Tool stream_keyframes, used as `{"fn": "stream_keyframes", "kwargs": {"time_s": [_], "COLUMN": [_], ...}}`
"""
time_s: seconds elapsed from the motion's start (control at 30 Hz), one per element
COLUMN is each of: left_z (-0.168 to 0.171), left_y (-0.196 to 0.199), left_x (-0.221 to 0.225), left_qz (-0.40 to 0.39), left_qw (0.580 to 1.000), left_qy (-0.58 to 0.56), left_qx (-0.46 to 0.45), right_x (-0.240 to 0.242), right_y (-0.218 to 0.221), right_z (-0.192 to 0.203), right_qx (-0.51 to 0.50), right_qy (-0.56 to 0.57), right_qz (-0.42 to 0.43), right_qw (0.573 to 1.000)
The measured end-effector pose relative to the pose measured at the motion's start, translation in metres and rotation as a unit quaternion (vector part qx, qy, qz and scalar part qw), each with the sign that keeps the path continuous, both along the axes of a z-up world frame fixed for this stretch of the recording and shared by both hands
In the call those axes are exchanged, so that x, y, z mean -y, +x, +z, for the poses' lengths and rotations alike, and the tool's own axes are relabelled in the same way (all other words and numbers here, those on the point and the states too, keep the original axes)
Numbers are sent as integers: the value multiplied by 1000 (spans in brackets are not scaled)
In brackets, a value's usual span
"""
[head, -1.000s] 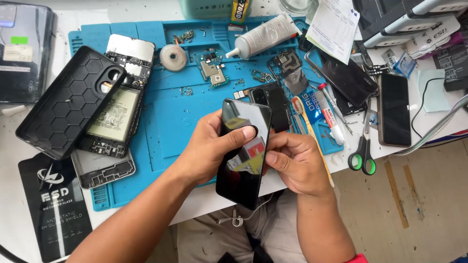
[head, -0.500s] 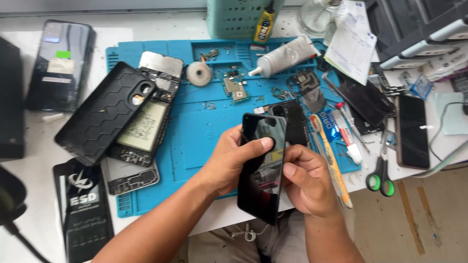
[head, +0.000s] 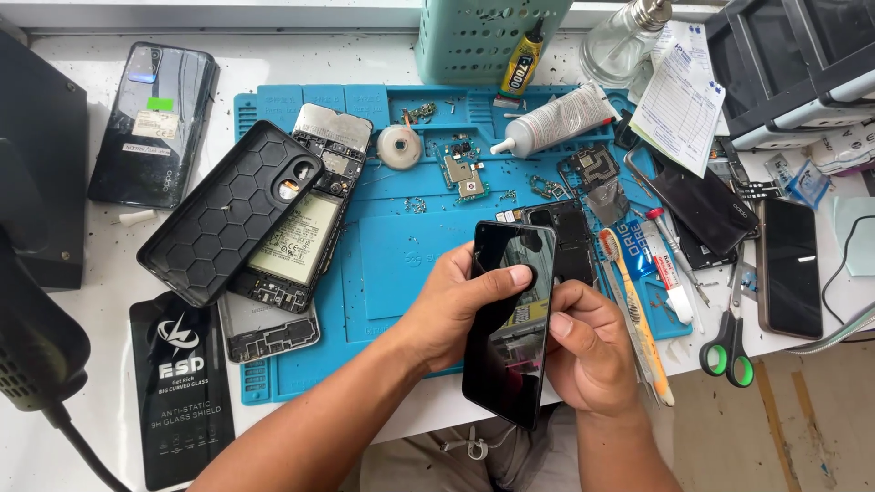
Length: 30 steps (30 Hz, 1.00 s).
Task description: Disassembling a mobile phone to inspect and repair internal components like the screen and motherboard.
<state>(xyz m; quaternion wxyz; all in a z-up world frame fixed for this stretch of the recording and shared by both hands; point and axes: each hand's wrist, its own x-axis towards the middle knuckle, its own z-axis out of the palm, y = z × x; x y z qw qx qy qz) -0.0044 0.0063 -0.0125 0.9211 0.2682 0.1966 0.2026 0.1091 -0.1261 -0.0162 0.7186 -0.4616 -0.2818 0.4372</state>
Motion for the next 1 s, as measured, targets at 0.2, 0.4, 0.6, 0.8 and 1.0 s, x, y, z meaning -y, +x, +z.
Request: {"fn": "stream_keyframes", "kwargs": {"time_s": [0.2, 0.4, 0.6, 0.8, 1.0], "left_z": [1, -1, 34, 32, 32], "left_y": [-1, -2, -5, -6, -5], "left_x": [-1, 0, 6, 7, 9], "left_qz": [-3, -22, 50, 48, 47], "left_qw": [1000, 999, 998, 998, 998], "left_qy": [23, 24, 42, 35, 29], "left_qx": [2, 20, 15, 16, 8], "right_x": [1, 8, 7, 3, 2], "right_y": [1, 5, 7, 3, 2], "right_z": [0, -4, -27, -26, -28], "right_qx": [1, -12, -4, 5, 20], "right_qy": [13, 18, 84, 79, 81], "right_qz": [10, 26, -7, -15, -24], "right_qw": [1000, 999, 996, 997, 996]}}
